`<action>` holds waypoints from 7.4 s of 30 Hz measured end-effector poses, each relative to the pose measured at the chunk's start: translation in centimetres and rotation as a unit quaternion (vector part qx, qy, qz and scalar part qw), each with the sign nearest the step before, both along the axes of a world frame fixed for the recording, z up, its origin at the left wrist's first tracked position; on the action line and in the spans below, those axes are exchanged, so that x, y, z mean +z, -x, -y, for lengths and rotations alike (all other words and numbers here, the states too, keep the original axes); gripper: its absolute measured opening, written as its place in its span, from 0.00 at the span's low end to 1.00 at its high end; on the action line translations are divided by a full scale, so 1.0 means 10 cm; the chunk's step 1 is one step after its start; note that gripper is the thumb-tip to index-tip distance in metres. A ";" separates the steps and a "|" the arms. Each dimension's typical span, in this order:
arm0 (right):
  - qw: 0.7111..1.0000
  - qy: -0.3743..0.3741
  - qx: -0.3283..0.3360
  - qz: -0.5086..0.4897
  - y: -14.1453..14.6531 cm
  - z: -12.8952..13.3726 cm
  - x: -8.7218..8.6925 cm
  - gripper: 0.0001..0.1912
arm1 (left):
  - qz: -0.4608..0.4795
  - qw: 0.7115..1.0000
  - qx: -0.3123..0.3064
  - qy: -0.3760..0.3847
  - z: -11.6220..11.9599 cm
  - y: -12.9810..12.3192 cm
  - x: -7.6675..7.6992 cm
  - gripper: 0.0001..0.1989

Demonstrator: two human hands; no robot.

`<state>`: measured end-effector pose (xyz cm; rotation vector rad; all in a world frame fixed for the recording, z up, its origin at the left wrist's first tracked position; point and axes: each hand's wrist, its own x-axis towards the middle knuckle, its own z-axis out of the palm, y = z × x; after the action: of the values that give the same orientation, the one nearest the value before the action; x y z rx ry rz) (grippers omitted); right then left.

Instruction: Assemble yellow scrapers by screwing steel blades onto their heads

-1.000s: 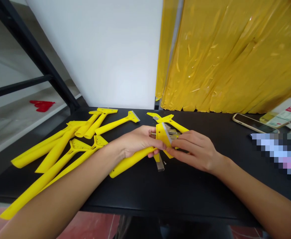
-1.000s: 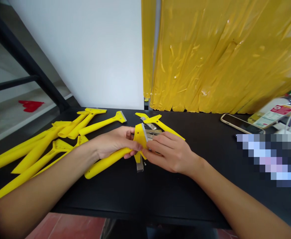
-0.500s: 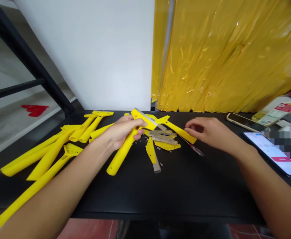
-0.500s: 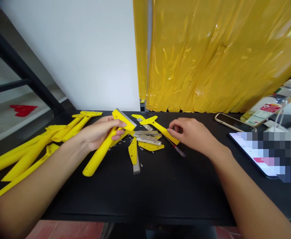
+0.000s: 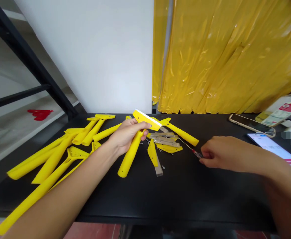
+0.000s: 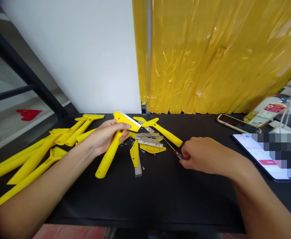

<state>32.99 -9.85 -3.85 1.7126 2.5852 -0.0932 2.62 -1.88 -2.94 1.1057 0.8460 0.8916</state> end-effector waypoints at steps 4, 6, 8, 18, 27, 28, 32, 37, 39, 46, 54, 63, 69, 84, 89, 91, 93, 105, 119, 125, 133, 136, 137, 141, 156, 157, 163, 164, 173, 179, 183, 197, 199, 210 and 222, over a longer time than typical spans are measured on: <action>0.996 -0.007 0.015 -0.082 -0.07 0.09 0.20 0.15 | 0.011 1.000 0.003 0.025 0.00 -0.02 -0.02 0.05; 0.988 -0.053 0.020 -0.144 -0.12 0.09 0.29 0.12 | 0.013 0.999 0.012 0.028 0.00 -0.03 -0.03 0.05; 0.970 -0.150 0.011 -0.190 -0.12 0.08 0.36 0.11 | 0.015 0.999 0.017 0.026 0.01 -0.05 -0.03 0.05; 0.762 -0.233 -0.098 -0.596 0.40 0.08 0.24 0.10 | 0.013 1.000 0.018 -0.009 0.09 -0.10 -0.04 0.05; 0.622 -0.142 -0.057 -0.768 0.68 0.05 0.16 0.05 | 0.050 0.998 0.033 0.001 0.16 -0.17 -0.05 0.06; 0.624 -0.167 -0.048 -0.762 0.71 0.06 0.15 0.05 | 0.054 0.998 0.035 0.006 0.17 -0.17 -0.06 0.06; 0.646 -0.247 -0.011 -0.722 0.82 0.11 0.08 0.08 | 0.066 0.997 0.033 0.024 0.18 -0.17 -0.08 0.08; 0.683 -0.271 0.019 -0.678 0.86 0.18 0.02 0.11 | 0.071 0.996 0.034 0.039 0.19 -0.17 -0.08 0.07; 0.695 -0.261 0.023 -0.669 0.86 0.20 0.02 0.11 | 0.071 0.996 0.039 0.042 0.20 -0.17 -0.07 0.07; 0.725 -0.258 0.053 -0.637 0.86 0.22 0.01 0.12 | 0.074 0.996 0.039 0.032 0.21 -0.18 -0.07 0.07; 0.745 -0.271 0.058 -0.607 0.85 0.23 -0.03 0.13 | 0.079 0.996 0.043 0.024 0.26 -0.19 -0.06 0.06; 0.758 -0.260 0.055 -0.595 0.80 0.25 -0.04 0.12 | 0.075 0.995 0.058 0.032 0.25 -0.19 -0.05 0.05; 0.750 -0.273 0.095 -0.594 0.79 0.21 -0.06 0.17 | 0.070 0.995 0.066 0.021 0.27 -0.20 -0.05 0.05; 0.742 -0.289 0.107 -0.595 0.80 0.20 -0.06 0.18 | 0.079 0.993 0.075 0.046 0.28 -0.20 -0.04 0.05; 0.749 -0.280 0.107 -0.591 0.78 0.21 -0.07 0.19 | 0.084 0.992 0.075 0.058 0.27 -0.21 -0.04 0.04; 0.752 -0.279 0.110 -0.587 0.78 0.21 -0.07 0.20 | 0.082 0.992 0.074 0.059 0.27 -0.21 -0.04 0.04; 0.751 -0.280 0.107 -0.588 0.78 0.21 -0.07 0.19 | 0.081 0.992 0.071 0.064 0.27 -0.21 -0.05 0.04; 0.741 -0.275 0.096 -0.605 0.80 0.20 -0.09 0.16 | 0.084 0.987 0.067 0.121 0.23 -0.21 -0.05 0.05; 0.766 -0.313 0.103 -0.552 0.77 0.19 -0.08 0.16 | 0.077 0.990 0.071 0.097 0.25 -0.19 -0.04 0.05; 0.784 -0.319 0.119 -0.519 0.73 0.21 -0.08 0.19 | 0.079 0.991 0.066 0.084 0.27 -0.19 -0.03 0.03; 0.777 -0.300 0.098 -0.544 0.72 0.21 -0.10 0.18 | 0.085 0.989 0.066 0.106 0.26 -0.20 -0.02 0.04; 0.781 -0.300 0.107 -0.537 0.72 0.21 -0.09 0.20 | 0.085 0.988 0.068 0.108 0.26 -0.20 -0.02 0.05; 0.782 -0.304 0.109 -0.533 0.72 0.21 -0.09 0.20 | 0.085 0.988 0.068 0.108 0.26 -0.20 -0.02 0.05; 0.793 -0.309 0.116 -0.512 0.73 0.23 -0.06 0.22 | 0.089 0.987 0.061 0.116 0.27 -0.20 -0.02 0.05; 0.822 -0.328 0.116 -0.450 0.73 0.26 -0.04 0.21 | 0.114 0.980 0.022 0.161 0.23 -0.17 -0.06 0.04; 0.823 -0.331 0.118 -0.446 0.73 0.26 -0.03 0.21 | 0.113 0.980 0.021 0.164 0.23 -0.18 -0.06 0.04; 0.834 -0.347 0.149 -0.402 0.74 0.24 0.01 0.21 | 0.115 0.977 0.010 0.182 0.23 -0.18 -0.06 0.04; 0.838 -0.348 0.159 -0.390 0.74 0.24 0.01 0.21 | 0.117 0.976 0.008 0.183 0.24 -0.18 -0.05 0.04; 0.848 -0.381 0.207 -0.303 0.68 0.27 -0.06 0.27 | 0.111 0.976 0.016 0.186 0.24 -0.18 -0.02 0.06; 0.846 -0.381 0.219 -0.301 0.67 0.27 -0.07 0.27 | 0.112 0.975 0.017 0.189 0.23 -0.18 -0.01 0.07; 0.849 -0.380 0.215 -0.298 0.67 0.26 -0.08 0.26 | 0.117 0.975 0.010 0.186 0.24 -0.18 -0.01 0.07; 0.860 -0.355 0.138 -0.339 0.73 0.38 -0.01 0.09 | 0.100 0.981 0.037 0.165 0.21 -0.16 -0.04 0.06; 0.862 -0.354 0.139 -0.335 0.73 0.38 0.00 0.10 | 0.093 0.983 0.052 0.151 0.22 -0.16 -0.03 0.06; 0.858 -0.348 0.170 -0.336 0.77 0.32 0.01 0.15 | 0.095 0.986 0.075 0.112 0.24 -0.19 -0.02 0.05; 0.859 -0.352 0.180 -0.324 0.75 0.31 0.01 0.16 | 0.089 0.989 0.067 0.097 0.27 -0.21 -0.02 0.05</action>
<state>25.48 -13.00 -3.77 1.4548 3.7644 0.4173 4.71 -4.58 -3.12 0.7952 0.8461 0.9824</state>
